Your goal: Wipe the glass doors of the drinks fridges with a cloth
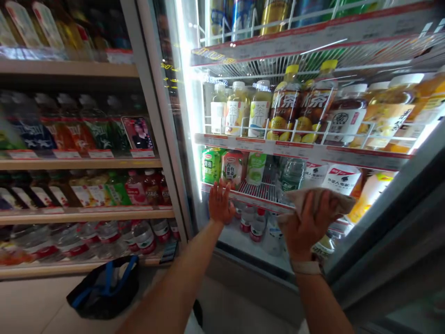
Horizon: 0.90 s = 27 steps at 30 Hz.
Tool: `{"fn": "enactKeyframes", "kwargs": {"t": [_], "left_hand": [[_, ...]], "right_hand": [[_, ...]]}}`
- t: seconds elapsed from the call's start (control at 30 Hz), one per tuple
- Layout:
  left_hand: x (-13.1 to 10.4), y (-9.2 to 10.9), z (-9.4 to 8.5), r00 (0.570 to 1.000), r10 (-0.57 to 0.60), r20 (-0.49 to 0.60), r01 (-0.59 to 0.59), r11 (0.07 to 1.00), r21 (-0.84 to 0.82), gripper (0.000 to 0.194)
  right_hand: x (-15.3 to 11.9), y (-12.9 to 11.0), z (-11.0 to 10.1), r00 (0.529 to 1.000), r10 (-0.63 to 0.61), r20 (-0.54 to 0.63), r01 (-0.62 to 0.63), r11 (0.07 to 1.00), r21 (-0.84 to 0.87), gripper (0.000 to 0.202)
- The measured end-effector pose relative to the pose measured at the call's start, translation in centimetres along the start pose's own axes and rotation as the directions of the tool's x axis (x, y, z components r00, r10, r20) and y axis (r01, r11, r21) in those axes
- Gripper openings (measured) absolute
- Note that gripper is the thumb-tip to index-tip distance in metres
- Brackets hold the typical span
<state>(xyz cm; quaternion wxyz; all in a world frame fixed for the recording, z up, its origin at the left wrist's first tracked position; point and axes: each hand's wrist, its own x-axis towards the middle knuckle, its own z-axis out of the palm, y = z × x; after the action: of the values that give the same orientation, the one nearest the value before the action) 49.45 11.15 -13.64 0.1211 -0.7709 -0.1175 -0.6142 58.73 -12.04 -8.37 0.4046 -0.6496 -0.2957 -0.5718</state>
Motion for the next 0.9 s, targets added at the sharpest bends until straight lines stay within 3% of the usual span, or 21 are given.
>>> {"fn": "enactKeyframes", "kwargs": {"t": [0.07, 0.13, 0.23, 0.3, 0.37, 0.43, 0.53, 0.6, 0.63, 0.73, 0.83, 0.9], "left_hand": [[-0.1, -0.1, 0.0, 1.0, -0.013, 0.019, 0.013, 1.0, 0.005, 0.063], [-0.2, -0.1, 0.0, 0.999, -0.028, 0.032, 0.028, 1.0, -0.001, 0.06], [-0.2, -0.3, 0.0, 0.999, -0.029, 0.02, 0.03, 0.999, -0.037, 0.059], [0.0, -0.2, 0.0, 1.0, -0.013, -0.005, 0.012, 0.999, -0.052, 0.059], [0.3, -0.1, -0.1, 0.999, 0.01, -0.037, -0.012, 0.998, -0.055, 0.06], [0.5, 0.0, -0.2, 0.998, 0.024, -0.062, -0.028, 0.998, -0.056, 0.061], [0.7, 0.0, -0.1, 0.997, 0.03, -0.07, -0.033, 0.998, -0.05, 0.062], [0.6, 0.0, -0.1, 0.998, 0.027, -0.063, -0.03, 0.999, -0.044, 0.063], [0.5, -0.1, 0.0, 0.998, 0.023, -0.057, -0.025, 0.999, -0.046, 0.063], [0.1, -0.3, 0.2, 1.0, 0.0, -0.025, -0.001, 0.998, -0.065, 0.063], [-0.2, -0.5, 0.4, 1.0, -0.025, 0.015, 0.026, 0.997, -0.071, 0.062], [-0.3, -0.6, 0.4, 0.999, -0.03, 0.018, 0.031, 0.997, -0.069, 0.061]], "right_hand": [[-1.6, -1.3, 0.8, 0.995, -0.038, 0.09, 0.038, 0.999, 0.009, 0.058], [-3.6, -2.9, 1.7, 0.961, -0.136, 0.24, 0.127, 0.99, 0.053, 0.058], [-6.1, -4.6, 2.8, 0.822, -0.366, 0.436, 0.308, 0.93, 0.2, 0.06], [-6.8, -4.8, 3.0, 0.74, -0.472, 0.479, 0.384, 0.881, 0.276, 0.062], [-6.4, -4.5, 2.8, 0.715, -0.519, 0.468, 0.423, 0.855, 0.301, 0.06], [-5.2, -3.8, 2.1, 0.741, -0.503, 0.444, 0.423, 0.864, 0.273, 0.054], [-2.7, -2.2, 0.8, 0.876, -0.333, 0.349, 0.306, 0.943, 0.132, 0.051], [-1.2, -1.0, 0.0, 0.964, -0.164, 0.209, 0.162, 0.986, 0.028, 0.053], [-0.7, -0.5, -0.2, 0.987, -0.093, 0.134, 0.095, 0.995, -0.005, 0.056], [-0.3, -0.1, -0.3, 0.999, 0.01, 0.039, -0.008, 0.999, -0.052, 0.061], [-1.9, -1.5, 0.5, 0.99, -0.025, 0.142, 0.033, 0.998, -0.048, 0.06], [-3.6, -2.8, 1.1, 0.96, -0.116, 0.256, 0.12, 0.993, 0.0, 0.058]]}}
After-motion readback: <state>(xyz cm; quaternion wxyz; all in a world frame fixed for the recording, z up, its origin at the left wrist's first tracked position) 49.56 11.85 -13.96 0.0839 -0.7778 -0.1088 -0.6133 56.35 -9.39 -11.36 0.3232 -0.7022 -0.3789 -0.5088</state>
